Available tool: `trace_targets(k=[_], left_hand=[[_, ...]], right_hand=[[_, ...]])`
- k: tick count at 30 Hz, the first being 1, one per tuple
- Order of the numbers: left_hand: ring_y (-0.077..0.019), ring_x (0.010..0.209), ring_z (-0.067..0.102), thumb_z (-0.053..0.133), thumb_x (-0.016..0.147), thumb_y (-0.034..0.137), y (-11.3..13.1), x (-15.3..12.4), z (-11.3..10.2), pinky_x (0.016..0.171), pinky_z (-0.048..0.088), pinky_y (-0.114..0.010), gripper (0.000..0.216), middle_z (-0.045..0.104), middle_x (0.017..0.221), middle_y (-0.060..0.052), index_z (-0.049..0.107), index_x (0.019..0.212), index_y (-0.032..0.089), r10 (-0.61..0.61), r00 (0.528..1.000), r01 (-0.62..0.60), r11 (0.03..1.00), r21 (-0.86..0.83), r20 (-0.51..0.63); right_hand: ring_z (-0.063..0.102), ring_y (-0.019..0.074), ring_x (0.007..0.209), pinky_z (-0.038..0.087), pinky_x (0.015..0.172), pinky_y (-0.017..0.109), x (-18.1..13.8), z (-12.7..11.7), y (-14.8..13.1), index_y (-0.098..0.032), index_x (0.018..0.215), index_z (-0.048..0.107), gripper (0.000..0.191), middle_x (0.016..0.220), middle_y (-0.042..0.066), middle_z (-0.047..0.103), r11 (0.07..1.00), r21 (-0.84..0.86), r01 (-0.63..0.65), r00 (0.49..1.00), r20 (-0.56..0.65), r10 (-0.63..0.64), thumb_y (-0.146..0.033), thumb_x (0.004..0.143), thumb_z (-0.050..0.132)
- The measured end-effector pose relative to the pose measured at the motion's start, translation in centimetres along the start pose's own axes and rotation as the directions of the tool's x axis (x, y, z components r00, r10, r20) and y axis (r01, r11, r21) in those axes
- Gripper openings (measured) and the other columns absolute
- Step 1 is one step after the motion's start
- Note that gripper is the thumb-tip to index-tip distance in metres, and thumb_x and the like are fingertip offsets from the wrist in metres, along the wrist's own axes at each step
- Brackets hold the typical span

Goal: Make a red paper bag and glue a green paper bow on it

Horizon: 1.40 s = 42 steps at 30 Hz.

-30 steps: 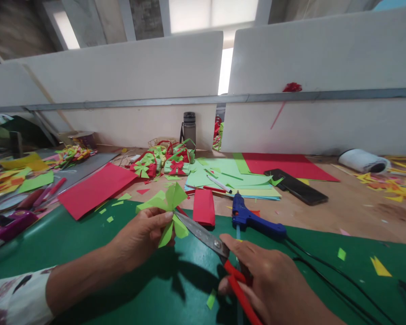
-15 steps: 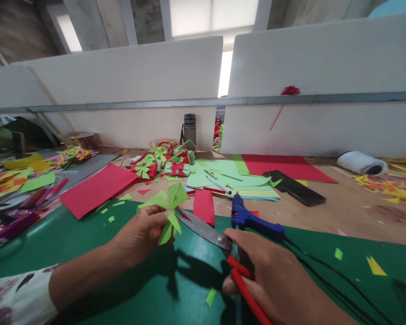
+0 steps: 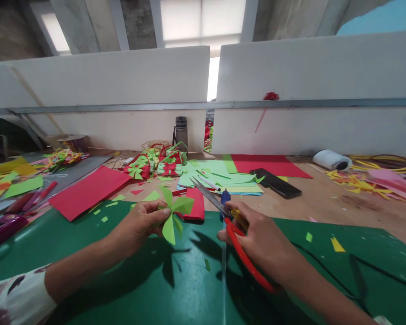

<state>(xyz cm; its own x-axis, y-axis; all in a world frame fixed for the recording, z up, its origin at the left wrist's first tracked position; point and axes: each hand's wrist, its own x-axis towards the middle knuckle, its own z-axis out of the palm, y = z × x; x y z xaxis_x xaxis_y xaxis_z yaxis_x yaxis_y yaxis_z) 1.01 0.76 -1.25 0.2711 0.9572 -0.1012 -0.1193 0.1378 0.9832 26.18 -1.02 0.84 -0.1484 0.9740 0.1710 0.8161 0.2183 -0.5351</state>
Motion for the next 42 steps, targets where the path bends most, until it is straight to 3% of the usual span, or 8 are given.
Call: trace_targets(k=[6,10,16,23,31,37,39,42], left_hand=[[-0.0044,0.043,0.038,0.069,0.066,0.03,0.5,0.2,0.6,0.045,0.031,-0.018,0.019,0.047,0.049,0.007,0.06,0.065,0.013,0.022,0.998,-0.031,0.985,0.171,0.055],[-0.0069,0.042,0.042,0.067,0.063,0.034,1.2,1.2,1.1,0.045,0.032,-0.021,0.023,0.051,0.048,0.004,0.06,0.065,0.012,-0.077,0.988,0.031,0.948,0.318,0.135],[-0.0066,0.042,0.039,0.069,0.061,0.029,2.3,2.7,1.6,0.044,0.03,-0.02,0.019,0.05,0.046,0.005,0.061,0.067,0.012,-0.064,0.974,-0.026,0.922,0.386,0.219],[-0.0072,0.043,0.04,0.067,0.064,0.033,2.3,3.4,2.0,0.046,0.032,-0.021,0.021,0.048,0.045,0.006,0.059,0.063,0.014,-0.098,0.946,-0.048,0.9,0.434,0.309],[-0.0064,0.041,0.04,0.069,0.062,0.031,1.1,4.1,1.8,0.044,0.03,-0.02,0.021,0.048,0.045,0.006,0.056,0.061,0.014,-0.162,0.925,0.005,0.91,0.413,0.345],[-0.0067,0.039,0.042,0.069,0.064,0.029,1.2,4.3,1.5,0.041,0.032,-0.02,0.02,0.048,0.044,0.006,0.057,0.059,0.014,-0.222,0.893,0.047,0.911,0.41,0.391],[-0.007,0.039,0.042,0.07,0.063,0.029,1.1,4.3,1.5,0.04,0.033,-0.02,0.019,0.048,0.043,0.006,0.057,0.059,0.014,-0.24,0.882,0.059,0.91,0.411,0.406],[-0.007,0.038,0.042,0.071,0.061,0.028,1.0,4.0,1.7,0.039,0.033,-0.02,0.019,0.049,0.043,0.005,0.058,0.06,0.014,-0.255,0.869,0.063,0.908,0.415,0.424]], right_hand=[[0.064,0.0251,0.096,0.05,0.082,0.034,0.7,-1.0,0.5,-0.018,0.116,0.056,0.05,0.108,0.009,0.068,1.0,0.004,-0.028,0.998,-0.051,0.028,-0.04,0.071,0.063],[0.064,0.0222,0.093,0.048,0.077,0.028,2.1,-2.5,2.4,-0.016,0.125,0.049,0.055,0.107,0.01,0.067,0.977,-0.197,-0.083,0.981,-0.191,0.045,-0.032,0.074,0.061],[0.064,0.0239,0.081,0.044,0.064,0.028,3.8,-3.5,6.1,-0.014,0.116,0.055,0.04,0.089,0.01,0.069,0.892,-0.388,-0.233,0.96,-0.236,0.148,-0.027,0.078,0.059],[0.061,0.0186,0.088,0.051,0.076,0.038,4.9,-3.7,9.2,-0.016,0.113,0.056,0.029,0.105,0.007,0.062,0.799,-0.527,-0.289,0.957,-0.158,0.242,-0.033,0.089,0.056],[0.06,0.0199,0.095,0.051,0.08,0.041,6.0,-3.6,12.1,-0.017,0.116,0.055,0.031,0.114,0.007,0.059,0.805,-0.542,-0.243,0.962,-0.025,0.273,-0.033,0.09,0.055],[0.06,0.0337,0.098,0.046,0.075,0.043,5.5,-4.2,10.3,-0.013,0.104,0.065,0.033,0.101,0.015,0.067,0.808,-0.519,-0.28,0.956,-0.076,0.283,-0.028,0.074,0.068],[0.058,0.0377,0.101,0.044,0.075,0.044,5.0,-4.3,8.3,-0.009,0.107,0.065,0.035,0.104,0.021,0.066,0.838,-0.471,-0.275,0.961,-0.131,0.242,-0.03,0.08,0.06],[0.062,0.0251,0.095,0.045,0.075,0.032,3.5,-3.3,4.1,-0.017,0.111,0.064,0.036,0.101,0.011,0.069,0.936,-0.32,-0.147,0.989,-0.076,0.129,-0.04,0.088,0.048]])
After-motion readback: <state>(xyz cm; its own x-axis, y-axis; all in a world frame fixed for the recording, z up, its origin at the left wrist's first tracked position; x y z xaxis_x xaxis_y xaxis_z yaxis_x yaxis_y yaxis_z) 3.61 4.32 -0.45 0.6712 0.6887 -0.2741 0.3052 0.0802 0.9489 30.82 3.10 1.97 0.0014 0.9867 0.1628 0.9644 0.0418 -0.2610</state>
